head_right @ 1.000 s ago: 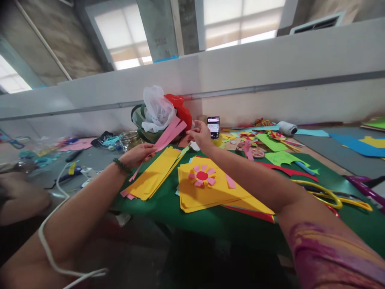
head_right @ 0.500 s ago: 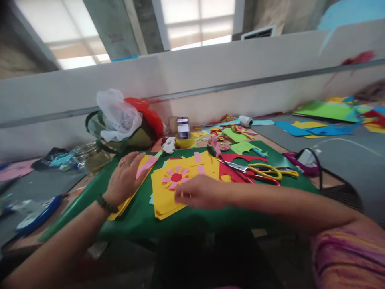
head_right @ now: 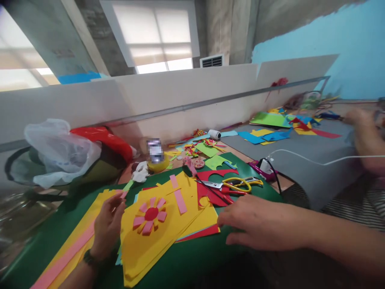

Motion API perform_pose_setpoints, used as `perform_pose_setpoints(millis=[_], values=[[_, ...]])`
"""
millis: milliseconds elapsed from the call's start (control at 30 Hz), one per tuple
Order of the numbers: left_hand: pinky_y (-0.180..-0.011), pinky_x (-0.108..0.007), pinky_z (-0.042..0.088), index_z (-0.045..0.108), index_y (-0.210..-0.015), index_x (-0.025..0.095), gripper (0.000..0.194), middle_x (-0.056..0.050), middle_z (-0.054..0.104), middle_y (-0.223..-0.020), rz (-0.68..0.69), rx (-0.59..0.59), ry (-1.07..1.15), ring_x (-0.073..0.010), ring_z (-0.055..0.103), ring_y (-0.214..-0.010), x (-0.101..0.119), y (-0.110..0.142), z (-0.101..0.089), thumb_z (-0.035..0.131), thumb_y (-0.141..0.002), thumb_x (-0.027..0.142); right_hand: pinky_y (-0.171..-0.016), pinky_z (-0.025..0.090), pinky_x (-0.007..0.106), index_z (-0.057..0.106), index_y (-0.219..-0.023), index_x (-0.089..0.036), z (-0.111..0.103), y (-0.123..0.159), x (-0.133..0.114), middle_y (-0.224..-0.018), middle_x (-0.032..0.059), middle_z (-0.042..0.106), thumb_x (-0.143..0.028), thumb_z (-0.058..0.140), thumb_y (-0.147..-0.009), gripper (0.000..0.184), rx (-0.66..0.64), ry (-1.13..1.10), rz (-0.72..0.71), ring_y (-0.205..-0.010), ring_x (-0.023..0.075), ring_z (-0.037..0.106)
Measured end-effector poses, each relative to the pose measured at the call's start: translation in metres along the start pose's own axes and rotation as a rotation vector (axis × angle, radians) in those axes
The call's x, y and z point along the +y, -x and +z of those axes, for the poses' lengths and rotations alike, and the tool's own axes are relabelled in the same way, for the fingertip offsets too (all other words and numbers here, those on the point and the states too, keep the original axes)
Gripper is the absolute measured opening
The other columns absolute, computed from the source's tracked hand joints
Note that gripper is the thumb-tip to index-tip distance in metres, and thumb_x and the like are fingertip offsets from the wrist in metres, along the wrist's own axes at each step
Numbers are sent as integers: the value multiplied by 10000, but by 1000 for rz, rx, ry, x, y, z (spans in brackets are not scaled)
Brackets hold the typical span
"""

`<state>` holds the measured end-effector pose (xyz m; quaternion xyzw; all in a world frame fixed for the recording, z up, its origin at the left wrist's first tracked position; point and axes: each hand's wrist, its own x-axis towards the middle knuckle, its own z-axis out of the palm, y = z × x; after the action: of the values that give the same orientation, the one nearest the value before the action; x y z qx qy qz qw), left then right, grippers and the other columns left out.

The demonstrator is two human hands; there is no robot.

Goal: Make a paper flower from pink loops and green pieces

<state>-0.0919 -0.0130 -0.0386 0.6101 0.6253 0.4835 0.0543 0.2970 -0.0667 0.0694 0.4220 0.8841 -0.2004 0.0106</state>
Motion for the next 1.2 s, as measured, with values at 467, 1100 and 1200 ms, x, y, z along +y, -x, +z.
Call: perform_pose_setpoints(millis=[467,1100,1200], values=[[-987,-532,412,476,-1357,92,846,-239,540,-1279,-116,-208,-742,-415,499,-1213,-25,-20,-30,428,-746,676,-736,459,292,684,-1169,-249,14,-57,15,-973,69,747,-323,602,-866,323,-2,-103,20,-893,232,685],[-907,-593,376,510,-1306,212,694,-179,663,-1202,-416,-513,-1003,-414,598,-1114,-39,-21,-49,261,-789,602,-622,409,228,684,-1113,-163,66,-55,36,-882,72,737,-360,533,-892,332,37,-465,94,-732,164,648],[-912,-577,381,514,-1328,186,690,-196,642,-1244,-447,-499,-1039,-411,606,-1098,-35,-19,-50,214,-833,561,-604,391,218,689,-1103,-159,69,-55,37,-856,62,734,-359,551,-883,328,30,-487,99,-714,152,634]])
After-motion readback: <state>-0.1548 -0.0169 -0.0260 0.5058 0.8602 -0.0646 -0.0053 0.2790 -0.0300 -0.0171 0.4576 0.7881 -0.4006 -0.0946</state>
